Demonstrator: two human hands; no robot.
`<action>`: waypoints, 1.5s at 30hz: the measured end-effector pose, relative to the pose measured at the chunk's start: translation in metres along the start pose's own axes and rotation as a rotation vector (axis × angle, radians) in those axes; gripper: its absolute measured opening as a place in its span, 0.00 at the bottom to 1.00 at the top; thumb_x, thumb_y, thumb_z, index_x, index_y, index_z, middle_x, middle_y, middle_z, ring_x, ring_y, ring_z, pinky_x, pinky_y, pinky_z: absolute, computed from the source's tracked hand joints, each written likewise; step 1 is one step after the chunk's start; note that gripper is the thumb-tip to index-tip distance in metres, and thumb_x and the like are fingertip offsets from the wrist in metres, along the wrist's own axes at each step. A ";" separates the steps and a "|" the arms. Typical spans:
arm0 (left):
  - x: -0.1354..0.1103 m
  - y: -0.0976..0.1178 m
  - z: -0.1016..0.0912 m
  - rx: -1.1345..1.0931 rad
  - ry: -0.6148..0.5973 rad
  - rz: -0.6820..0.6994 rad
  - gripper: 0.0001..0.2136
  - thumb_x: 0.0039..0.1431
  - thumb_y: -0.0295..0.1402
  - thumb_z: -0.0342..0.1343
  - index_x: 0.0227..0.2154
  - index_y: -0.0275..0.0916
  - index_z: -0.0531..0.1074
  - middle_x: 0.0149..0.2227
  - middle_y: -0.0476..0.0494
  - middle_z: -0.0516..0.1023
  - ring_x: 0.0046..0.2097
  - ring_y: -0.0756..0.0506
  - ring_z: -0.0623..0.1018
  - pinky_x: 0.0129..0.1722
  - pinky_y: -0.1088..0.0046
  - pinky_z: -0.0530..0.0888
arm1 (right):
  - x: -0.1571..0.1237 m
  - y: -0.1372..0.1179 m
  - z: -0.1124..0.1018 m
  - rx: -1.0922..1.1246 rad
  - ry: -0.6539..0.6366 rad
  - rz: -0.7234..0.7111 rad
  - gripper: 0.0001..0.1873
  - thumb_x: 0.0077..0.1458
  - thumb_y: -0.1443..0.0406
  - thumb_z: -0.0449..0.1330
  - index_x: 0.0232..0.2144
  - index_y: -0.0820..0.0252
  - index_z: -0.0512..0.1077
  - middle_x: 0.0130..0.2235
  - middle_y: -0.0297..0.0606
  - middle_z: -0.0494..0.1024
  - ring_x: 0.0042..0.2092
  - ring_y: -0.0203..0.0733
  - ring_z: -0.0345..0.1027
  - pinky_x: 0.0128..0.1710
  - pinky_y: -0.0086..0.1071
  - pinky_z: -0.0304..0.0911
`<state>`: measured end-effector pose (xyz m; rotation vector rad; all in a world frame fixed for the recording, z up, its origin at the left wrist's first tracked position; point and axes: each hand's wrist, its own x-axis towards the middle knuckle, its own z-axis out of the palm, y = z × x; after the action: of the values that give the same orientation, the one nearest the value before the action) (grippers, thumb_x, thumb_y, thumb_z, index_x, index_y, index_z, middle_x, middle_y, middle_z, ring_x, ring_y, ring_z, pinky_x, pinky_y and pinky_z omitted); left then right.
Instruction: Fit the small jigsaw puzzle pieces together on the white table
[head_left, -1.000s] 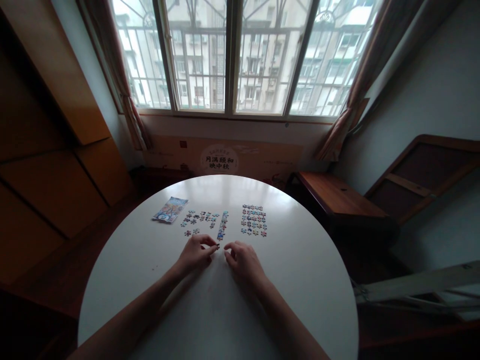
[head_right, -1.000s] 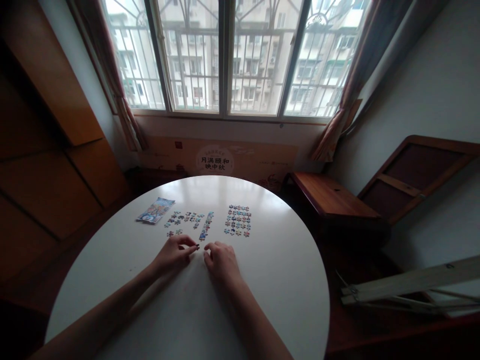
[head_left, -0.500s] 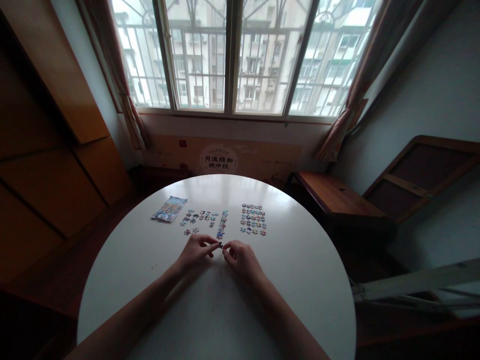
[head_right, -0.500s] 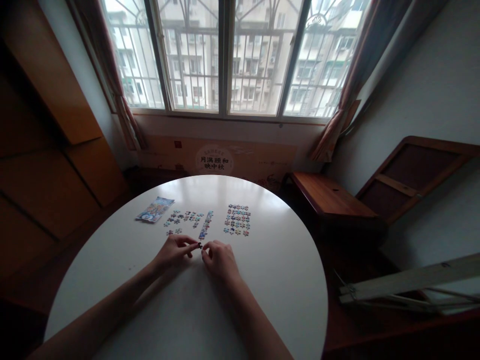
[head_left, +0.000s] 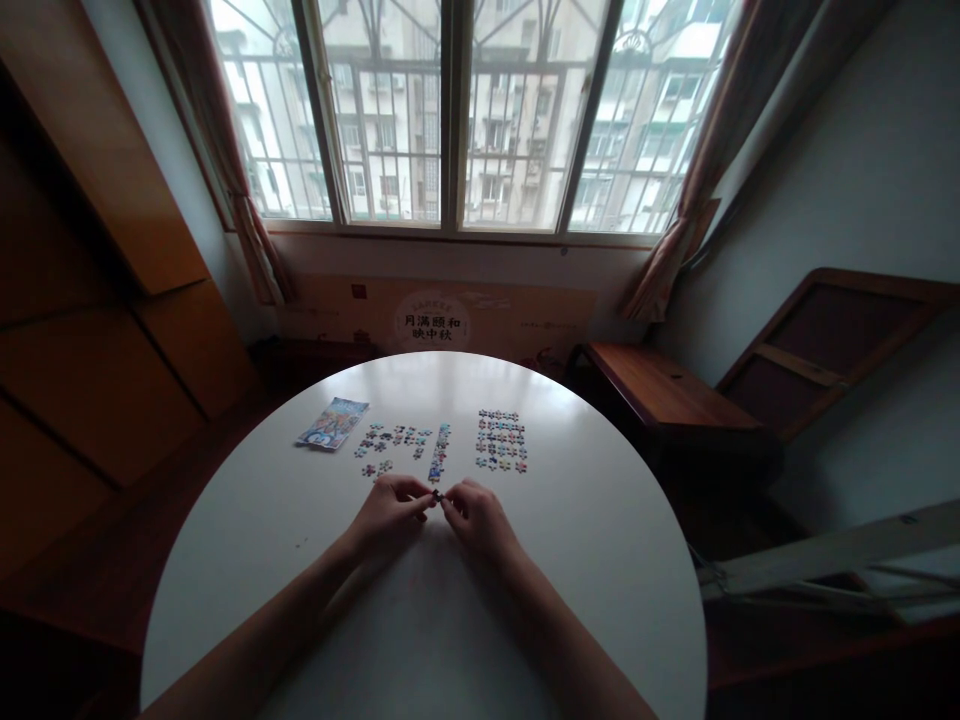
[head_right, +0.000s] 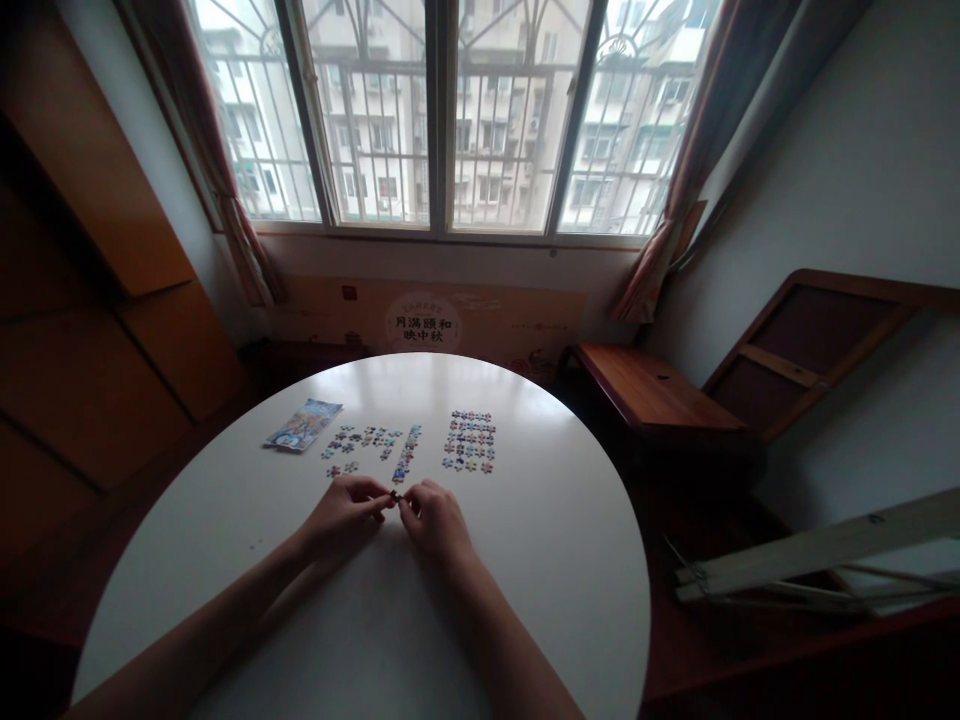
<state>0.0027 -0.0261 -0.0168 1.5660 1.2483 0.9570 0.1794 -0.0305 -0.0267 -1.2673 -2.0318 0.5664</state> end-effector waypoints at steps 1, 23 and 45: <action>0.000 0.000 0.000 0.015 0.002 -0.002 0.12 0.48 0.40 0.60 0.28 0.34 0.78 0.26 0.42 0.80 0.27 0.48 0.77 0.26 0.76 0.71 | 0.000 0.000 0.000 0.009 0.008 0.002 0.08 0.56 0.66 0.56 0.26 0.61 0.72 0.27 0.33 0.70 0.29 0.34 0.63 0.31 0.26 0.55; -0.003 -0.011 0.012 0.200 0.155 0.164 0.13 0.54 0.35 0.55 0.41 0.37 0.76 0.36 0.42 0.80 0.26 0.49 0.77 0.24 0.77 0.73 | 0.001 0.001 0.001 0.004 0.038 0.027 0.07 0.57 0.67 0.55 0.28 0.60 0.72 0.30 0.34 0.71 0.30 0.34 0.63 0.33 0.26 0.54; -0.001 -0.012 0.007 0.236 0.192 0.111 0.13 0.53 0.35 0.57 0.40 0.36 0.77 0.34 0.42 0.81 0.28 0.48 0.77 0.28 0.74 0.74 | -0.002 -0.004 -0.001 -0.093 -0.022 0.043 0.11 0.55 0.67 0.57 0.41 0.58 0.75 0.32 0.35 0.74 0.34 0.37 0.67 0.41 0.31 0.56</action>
<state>0.0055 -0.0266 -0.0304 1.7742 1.4634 1.0822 0.1780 -0.0335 -0.0239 -1.3674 -2.0745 0.5126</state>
